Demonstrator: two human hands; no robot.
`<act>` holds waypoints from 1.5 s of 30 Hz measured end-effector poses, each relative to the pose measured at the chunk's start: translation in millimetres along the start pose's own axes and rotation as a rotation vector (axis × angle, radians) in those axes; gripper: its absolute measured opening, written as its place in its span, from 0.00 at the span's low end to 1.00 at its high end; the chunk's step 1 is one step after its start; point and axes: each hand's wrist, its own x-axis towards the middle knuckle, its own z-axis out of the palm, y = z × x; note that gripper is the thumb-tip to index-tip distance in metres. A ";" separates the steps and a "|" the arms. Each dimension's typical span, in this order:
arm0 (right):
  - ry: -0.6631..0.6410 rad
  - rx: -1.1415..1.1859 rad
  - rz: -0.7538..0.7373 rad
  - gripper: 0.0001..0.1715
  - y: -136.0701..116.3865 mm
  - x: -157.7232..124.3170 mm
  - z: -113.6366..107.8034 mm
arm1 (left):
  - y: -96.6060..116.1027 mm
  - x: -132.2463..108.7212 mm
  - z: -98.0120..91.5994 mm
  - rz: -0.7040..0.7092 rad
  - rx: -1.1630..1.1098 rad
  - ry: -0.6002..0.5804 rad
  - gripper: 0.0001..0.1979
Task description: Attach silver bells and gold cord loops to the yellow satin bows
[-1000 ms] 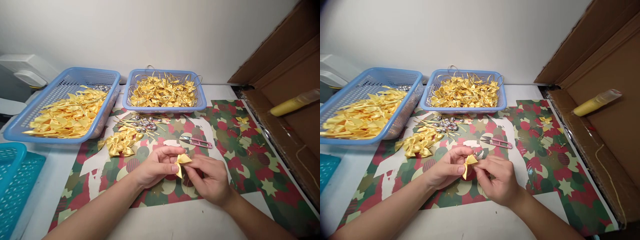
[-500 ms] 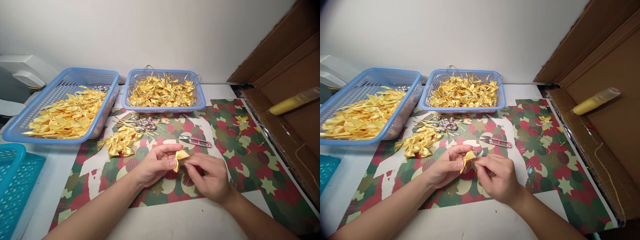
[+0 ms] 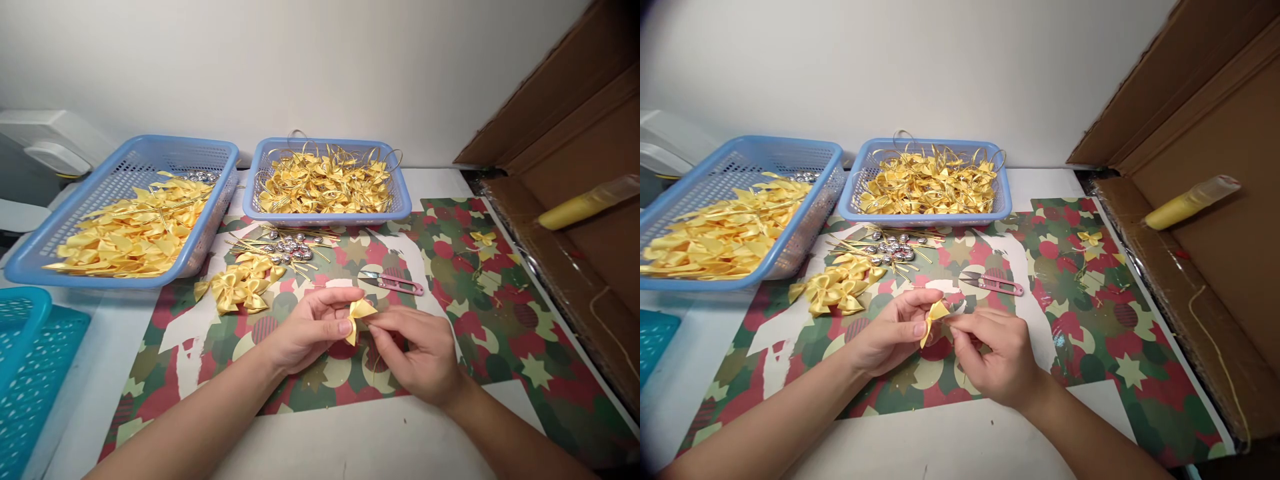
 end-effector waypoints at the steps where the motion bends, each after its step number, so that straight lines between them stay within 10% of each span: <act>1: -0.004 -0.003 -0.001 0.14 0.1 -0.1 -0.1 | 0.0 0.0 -0.1 0.000 0.001 0.000 0.16; 45: -0.023 0.020 0.032 0.12 10.0 1.2 -0.1 | -3.7 1.9 -1.2 0.080 0.107 0.176 0.12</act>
